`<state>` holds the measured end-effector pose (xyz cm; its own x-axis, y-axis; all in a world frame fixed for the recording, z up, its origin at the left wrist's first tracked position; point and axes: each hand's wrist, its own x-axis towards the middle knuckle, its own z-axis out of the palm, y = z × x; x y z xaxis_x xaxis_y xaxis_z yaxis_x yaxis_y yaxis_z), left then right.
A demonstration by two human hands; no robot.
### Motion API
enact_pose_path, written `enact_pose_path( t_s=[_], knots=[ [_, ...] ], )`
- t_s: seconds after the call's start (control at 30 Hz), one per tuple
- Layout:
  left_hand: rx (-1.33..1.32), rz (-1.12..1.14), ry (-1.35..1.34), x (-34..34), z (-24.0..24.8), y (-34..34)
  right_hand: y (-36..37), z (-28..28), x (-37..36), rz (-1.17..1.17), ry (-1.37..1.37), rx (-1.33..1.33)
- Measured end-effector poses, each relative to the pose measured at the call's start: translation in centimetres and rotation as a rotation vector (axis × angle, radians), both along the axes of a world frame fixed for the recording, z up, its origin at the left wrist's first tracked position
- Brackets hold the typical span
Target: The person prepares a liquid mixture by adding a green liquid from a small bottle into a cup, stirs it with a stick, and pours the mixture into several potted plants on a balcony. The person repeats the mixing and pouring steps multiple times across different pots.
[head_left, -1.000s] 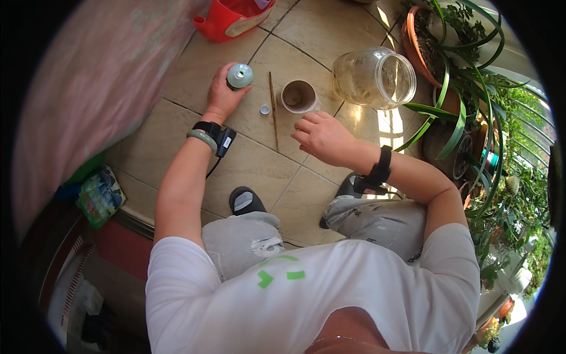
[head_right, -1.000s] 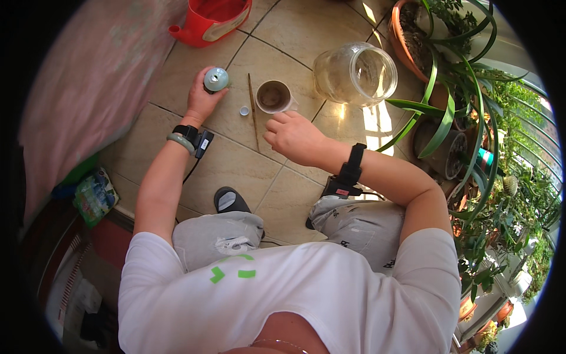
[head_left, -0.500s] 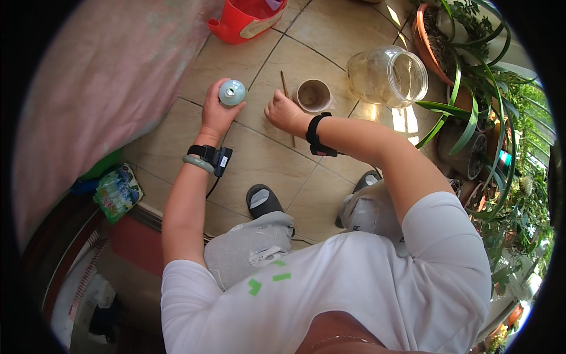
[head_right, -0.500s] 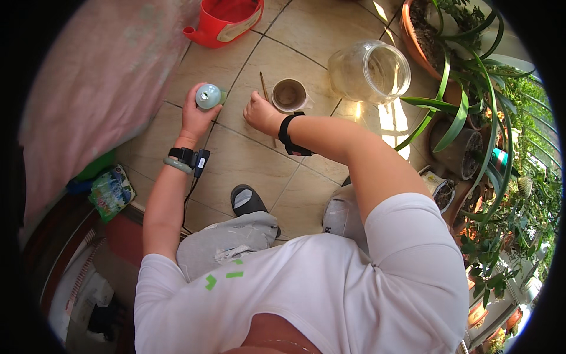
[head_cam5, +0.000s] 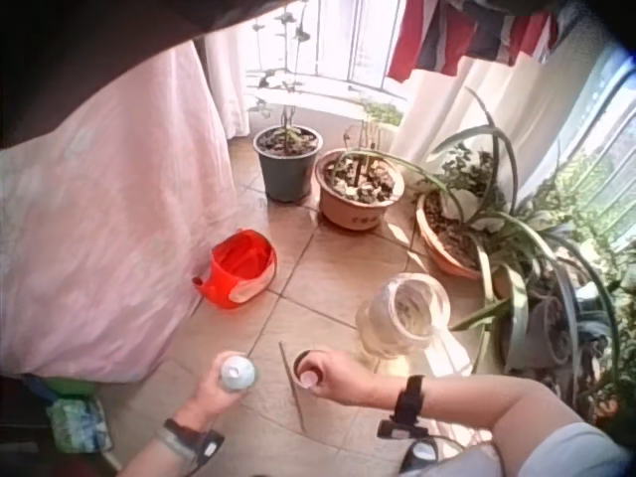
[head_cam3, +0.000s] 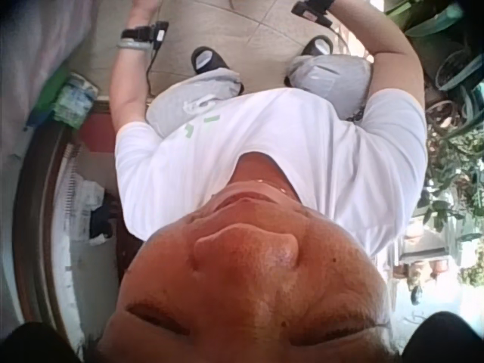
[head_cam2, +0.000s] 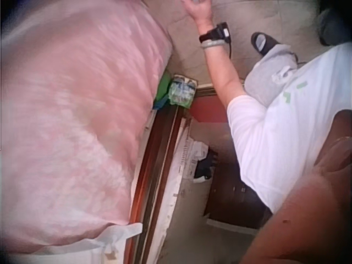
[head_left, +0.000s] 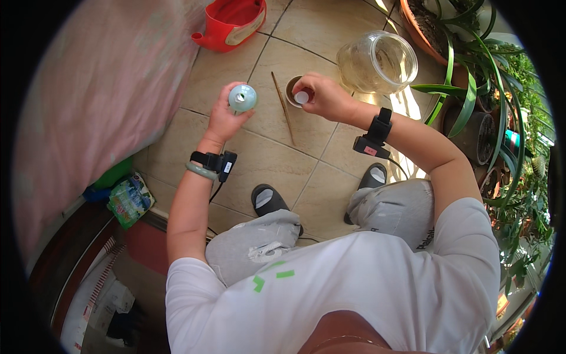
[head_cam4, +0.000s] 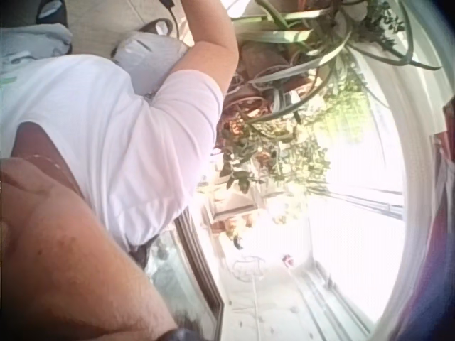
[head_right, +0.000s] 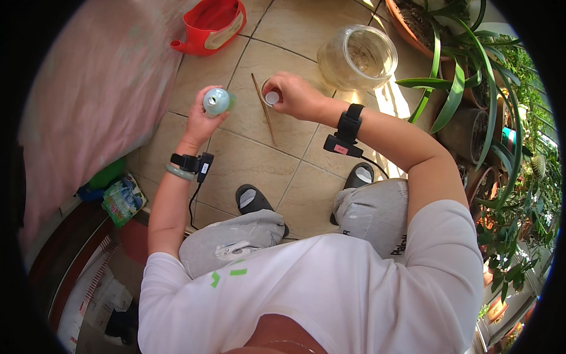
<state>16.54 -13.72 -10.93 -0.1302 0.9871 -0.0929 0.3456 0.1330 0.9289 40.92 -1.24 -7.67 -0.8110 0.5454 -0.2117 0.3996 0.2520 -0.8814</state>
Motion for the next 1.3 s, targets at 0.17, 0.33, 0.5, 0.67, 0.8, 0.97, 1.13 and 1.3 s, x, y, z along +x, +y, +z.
enact_pose_path(
  t_s=[0.17,0.33,0.5,0.67,0.8,0.97,1.13,1.3],
  knots=[
    [-0.081,-0.171,0.018,1.5,1.3,1.2,0.8,-1.1,1.4,-0.111,0.056,0.031],
    [-0.160,-0.237,0.038,3.4,2.2,2.2,0.6,-2.2,1.4,-0.112,0.132,0.075],
    [-0.103,-0.237,0.192,4.7,2.6,3.0,0.4,-2.8,1.1,-0.128,0.123,0.014],
    [-0.117,-0.301,0.407,5.5,3.8,3.5,0.4,-3.3,0.8,-0.103,0.099,0.009],
    [-0.116,-0.323,0.472,5.9,4.2,3.8,0.3,-3.9,0.6,-0.148,0.158,0.055],
    [-0.111,-0.320,0.530,6.0,4.3,3.8,0.2,-4.1,0.7,-0.146,0.164,0.028],
    [-0.150,-0.344,0.609,6.1,5.0,4.2,0.2,-4.0,0.7,-0.118,0.140,-0.011],
    [-0.223,-0.377,0.685,6.5,6.2,4.6,0.2,-4.1,0.8,-0.121,0.160,-0.005]
  ],
)
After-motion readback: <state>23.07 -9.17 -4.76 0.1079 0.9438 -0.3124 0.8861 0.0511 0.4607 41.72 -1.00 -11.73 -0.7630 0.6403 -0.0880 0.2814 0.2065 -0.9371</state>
